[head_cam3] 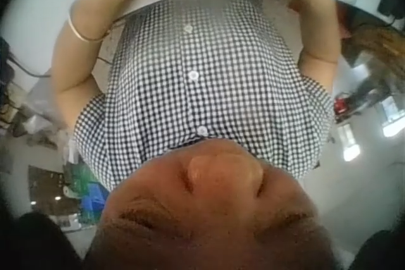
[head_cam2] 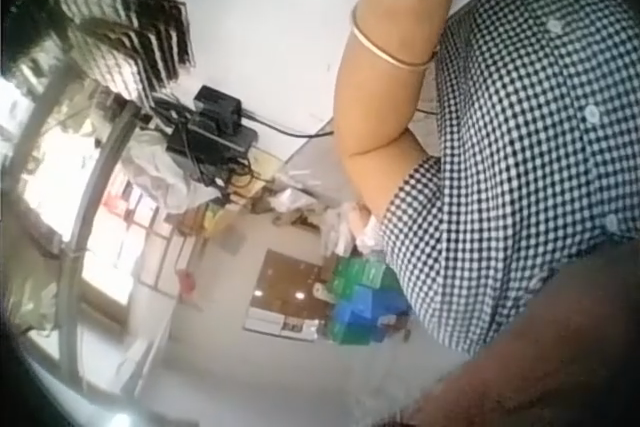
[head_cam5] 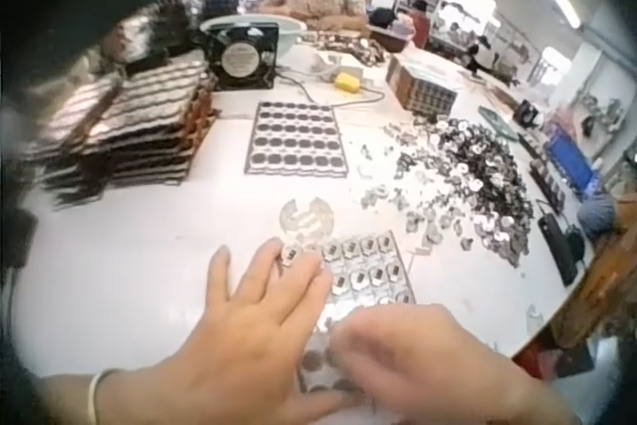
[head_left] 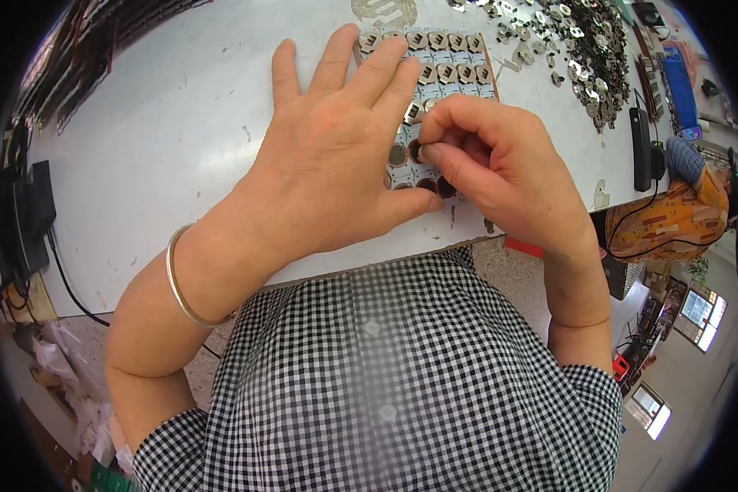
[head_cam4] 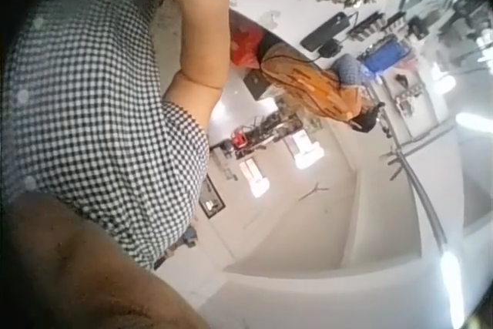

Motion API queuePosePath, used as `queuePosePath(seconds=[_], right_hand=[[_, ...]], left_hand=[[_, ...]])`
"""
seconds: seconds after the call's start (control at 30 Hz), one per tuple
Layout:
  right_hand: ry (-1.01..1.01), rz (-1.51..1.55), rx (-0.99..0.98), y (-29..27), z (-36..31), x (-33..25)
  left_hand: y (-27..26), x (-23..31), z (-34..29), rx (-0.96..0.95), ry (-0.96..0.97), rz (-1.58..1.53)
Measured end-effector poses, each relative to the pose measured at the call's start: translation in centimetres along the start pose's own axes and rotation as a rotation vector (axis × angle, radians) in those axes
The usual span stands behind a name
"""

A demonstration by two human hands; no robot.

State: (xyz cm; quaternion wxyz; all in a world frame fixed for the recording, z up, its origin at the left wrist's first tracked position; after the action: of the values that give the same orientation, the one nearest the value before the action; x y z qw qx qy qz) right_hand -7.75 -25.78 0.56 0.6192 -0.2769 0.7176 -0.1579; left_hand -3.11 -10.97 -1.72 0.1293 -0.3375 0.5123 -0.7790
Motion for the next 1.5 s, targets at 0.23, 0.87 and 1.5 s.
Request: queuePosePath(seconds=[0.23, 0.87, 1.5], right_hand=[[-0.198, -0.104, 0.077, 0.8, 0.0, 0.0], [-0.365, -0.307, 0.364, 1.1, -1.9, 0.1], [-0.308, -0.565, 0.536, -11.0, 1.8, 7.2]], left_hand=[[0.0, 0.0, 0.0, 0.03, 0.001, -0.014], [0.1, 0.4, 0.0, -0.013, 0.008, 0.077], [-0.1, 0.3, 0.4, -0.132, -0.004, 0.058]])
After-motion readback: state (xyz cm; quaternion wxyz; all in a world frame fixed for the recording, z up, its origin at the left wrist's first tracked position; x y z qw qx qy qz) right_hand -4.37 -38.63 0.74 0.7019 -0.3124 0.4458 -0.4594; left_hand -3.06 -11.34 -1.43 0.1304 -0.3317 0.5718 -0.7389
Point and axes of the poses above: each hand's wrist, its own z-axis towards the middle knuckle, its own y-axis out of the palm, x = y × z, the point moved 5 cm from there along z, towards the middle knuckle, and after that the axes turned 6 degrees about -y, right-handed, at the moved point
